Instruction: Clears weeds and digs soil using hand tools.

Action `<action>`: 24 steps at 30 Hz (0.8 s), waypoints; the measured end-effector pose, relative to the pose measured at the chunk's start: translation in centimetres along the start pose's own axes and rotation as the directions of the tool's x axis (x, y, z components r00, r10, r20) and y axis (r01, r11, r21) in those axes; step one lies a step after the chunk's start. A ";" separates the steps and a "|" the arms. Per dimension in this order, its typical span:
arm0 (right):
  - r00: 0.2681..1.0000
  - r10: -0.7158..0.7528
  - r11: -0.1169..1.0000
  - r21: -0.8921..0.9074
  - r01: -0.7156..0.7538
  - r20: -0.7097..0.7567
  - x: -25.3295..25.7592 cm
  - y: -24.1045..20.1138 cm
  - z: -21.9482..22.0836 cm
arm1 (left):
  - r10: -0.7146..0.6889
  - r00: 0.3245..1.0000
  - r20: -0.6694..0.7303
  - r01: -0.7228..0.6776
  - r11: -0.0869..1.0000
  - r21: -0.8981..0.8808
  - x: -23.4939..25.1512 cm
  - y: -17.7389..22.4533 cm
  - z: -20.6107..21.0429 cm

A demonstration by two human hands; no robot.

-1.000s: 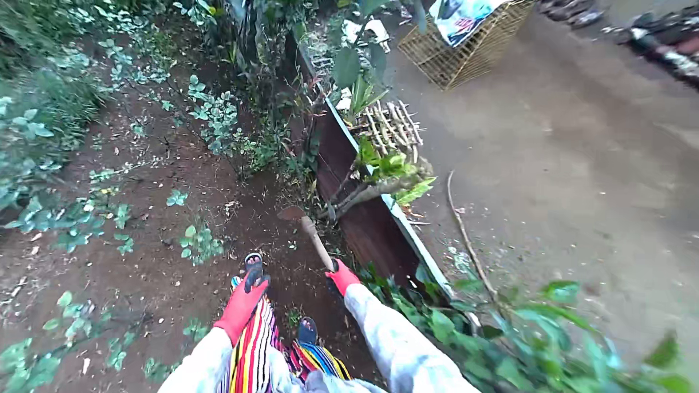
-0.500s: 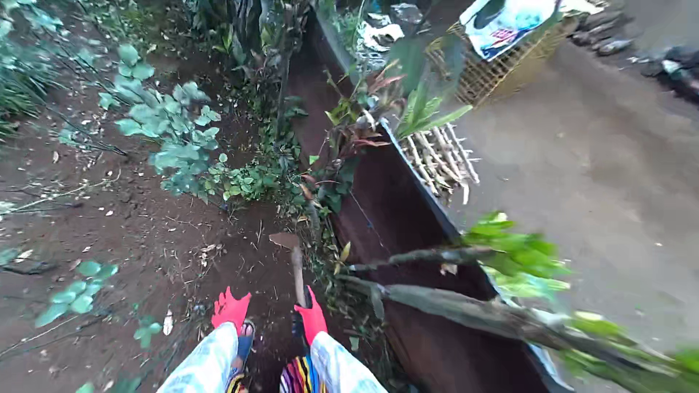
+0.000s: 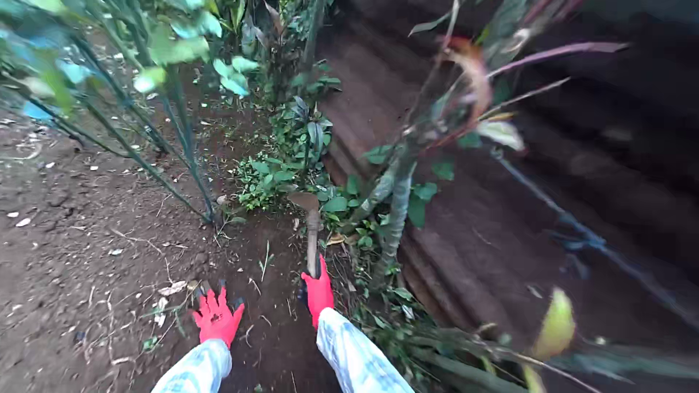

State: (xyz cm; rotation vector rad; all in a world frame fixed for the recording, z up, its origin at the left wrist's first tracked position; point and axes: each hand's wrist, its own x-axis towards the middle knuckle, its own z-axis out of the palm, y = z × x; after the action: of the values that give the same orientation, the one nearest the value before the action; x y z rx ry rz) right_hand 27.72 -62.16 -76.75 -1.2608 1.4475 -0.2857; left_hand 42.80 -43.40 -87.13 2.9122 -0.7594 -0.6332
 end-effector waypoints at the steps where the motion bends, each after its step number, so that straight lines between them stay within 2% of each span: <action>1: 1.000 -0.028 0.998 -0.060 0.027 -0.013 1.6 -0.2 0.7 | 0.048 0.996 -0.075 -0.047 0.999 0.017 0.5 -0.5 1.0; 5: 0.984 -0.178 0.883 -0.444 0.152 -0.017 6.7 -4.9 2.6 | 0.105 0.975 -0.195 -0.100 0.994 0.035 0.5 -1.1 1.8; 8: 0.973 -0.232 0.802 -0.566 0.193 0.003 11.0 -9.6 5.0 | 0.123 0.967 -0.225 -0.120 0.992 0.027 0.5 -1.3 2.3; 10: 0.980 -0.199 0.846 -0.498 0.188 0.033 14.1 -10.8 7.0 | 0.136 0.962 -0.236 -0.132 0.991 0.035 0.7 -1.5 2.4; 12: 0.987 -0.141 0.961 -0.228 0.154 0.074 15.3 -8.4 9.2 | 0.145 0.959 -0.244 -0.140 0.989 0.036 0.9 -2.0 2.4; 13: 0.988 -0.108 0.988 -0.097 0.118 0.107 13.9 -5.9 9.6 | 0.145 0.958 -0.247 -0.142 0.989 0.031 0.8 -2.1 2.7; 15: 0.989 -0.012 1.000 -0.011 0.013 0.147 8.5 -0.9 7.0 | 0.160 0.951 -0.263 -0.160 0.987 0.020 0.5 -1.9 3.1; 16: 0.985 0.049 0.999 -0.029 -0.045 0.164 5.8 0.8 4.4 | 0.164 0.950 -0.267 -0.165 0.986 0.022 0.4 -1.9 3.1; 18: 0.965 0.140 0.979 -0.179 -0.101 0.221 2.4 1.8 -1.2 | 0.175 0.943 -0.282 -0.175 0.984 0.025 0.6 -2.0 3.0; 20: 0.973 0.074 0.953 -0.302 -0.005 0.217 2.7 0.4 -4.1 | 0.170 0.947 -0.271 -0.170 0.985 0.024 0.4 -1.5 3.3; 21: 0.981 0.003 0.948 -0.312 0.058 0.192 3.9 -1.3 -3.7 | 0.170 0.951 -0.259 -0.169 0.985 0.026 0.1 -1.5 3.2; 24: 0.982 -0.148 0.969 -0.182 0.168 0.120 11.5 -8.6 2.1 | 0.168 0.953 -0.254 -0.168 0.986 0.021 0.5 -1.4 2.7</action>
State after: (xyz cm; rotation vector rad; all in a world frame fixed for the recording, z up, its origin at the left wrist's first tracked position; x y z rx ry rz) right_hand 36.45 -73.81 -77.46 -1.5293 1.3095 -0.1854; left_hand 42.71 -42.36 -90.05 2.8094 -0.9552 -0.2362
